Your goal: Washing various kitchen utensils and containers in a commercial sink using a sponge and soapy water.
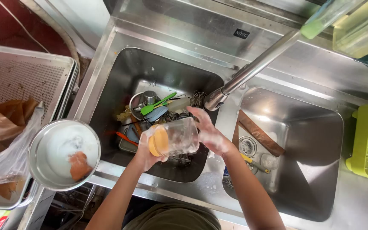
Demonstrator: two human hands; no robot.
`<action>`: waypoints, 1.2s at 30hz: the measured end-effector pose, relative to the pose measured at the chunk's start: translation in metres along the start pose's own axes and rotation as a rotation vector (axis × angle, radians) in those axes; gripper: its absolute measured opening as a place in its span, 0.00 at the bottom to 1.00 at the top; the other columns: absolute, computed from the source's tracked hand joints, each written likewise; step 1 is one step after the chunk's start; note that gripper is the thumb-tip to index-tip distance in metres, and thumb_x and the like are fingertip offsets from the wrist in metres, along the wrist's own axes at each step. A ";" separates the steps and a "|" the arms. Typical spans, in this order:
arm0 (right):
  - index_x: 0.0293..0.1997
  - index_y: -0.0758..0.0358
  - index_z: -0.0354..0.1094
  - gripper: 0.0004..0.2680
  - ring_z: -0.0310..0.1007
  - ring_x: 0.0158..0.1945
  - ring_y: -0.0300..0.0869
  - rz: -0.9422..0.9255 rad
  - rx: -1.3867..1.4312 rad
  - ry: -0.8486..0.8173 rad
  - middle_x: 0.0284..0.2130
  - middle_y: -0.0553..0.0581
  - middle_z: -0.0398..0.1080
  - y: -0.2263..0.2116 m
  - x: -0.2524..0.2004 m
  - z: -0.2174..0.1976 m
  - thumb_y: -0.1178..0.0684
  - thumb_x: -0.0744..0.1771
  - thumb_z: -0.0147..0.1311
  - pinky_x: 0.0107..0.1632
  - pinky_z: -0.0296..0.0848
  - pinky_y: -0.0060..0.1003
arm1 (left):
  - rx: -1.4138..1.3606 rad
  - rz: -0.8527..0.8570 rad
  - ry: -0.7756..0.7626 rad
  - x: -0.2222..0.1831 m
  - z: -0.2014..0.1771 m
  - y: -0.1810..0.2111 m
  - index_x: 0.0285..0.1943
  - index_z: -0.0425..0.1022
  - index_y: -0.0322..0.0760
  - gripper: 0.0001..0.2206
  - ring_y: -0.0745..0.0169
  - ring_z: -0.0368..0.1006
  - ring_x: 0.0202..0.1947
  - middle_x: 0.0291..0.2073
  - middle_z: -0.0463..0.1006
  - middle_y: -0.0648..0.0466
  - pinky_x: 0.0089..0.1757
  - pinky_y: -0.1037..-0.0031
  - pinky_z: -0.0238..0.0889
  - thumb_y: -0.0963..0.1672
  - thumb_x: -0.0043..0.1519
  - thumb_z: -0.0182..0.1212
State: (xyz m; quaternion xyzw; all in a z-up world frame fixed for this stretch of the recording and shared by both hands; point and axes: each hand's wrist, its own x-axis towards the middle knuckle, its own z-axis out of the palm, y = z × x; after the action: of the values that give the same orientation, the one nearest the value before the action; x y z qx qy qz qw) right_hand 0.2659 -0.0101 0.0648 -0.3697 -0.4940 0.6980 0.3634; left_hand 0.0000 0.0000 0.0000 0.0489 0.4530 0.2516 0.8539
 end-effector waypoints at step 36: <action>0.61 0.61 0.55 0.30 0.70 0.51 0.50 0.081 0.247 0.775 0.48 0.64 0.66 0.035 -0.186 -0.080 0.53 0.54 0.63 0.51 0.76 0.48 | 0.852 -0.131 -0.319 0.076 0.170 -0.066 0.71 0.54 0.63 0.38 0.46 0.72 0.53 0.55 0.69 0.46 0.49 0.49 0.68 0.47 0.49 0.68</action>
State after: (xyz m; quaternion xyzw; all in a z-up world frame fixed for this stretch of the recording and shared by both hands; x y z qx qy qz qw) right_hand 0.4166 -0.1473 0.0418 -0.5781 -0.2180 0.5746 0.5367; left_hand 0.1965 0.0030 0.0223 0.4050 0.3813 -0.0222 0.8307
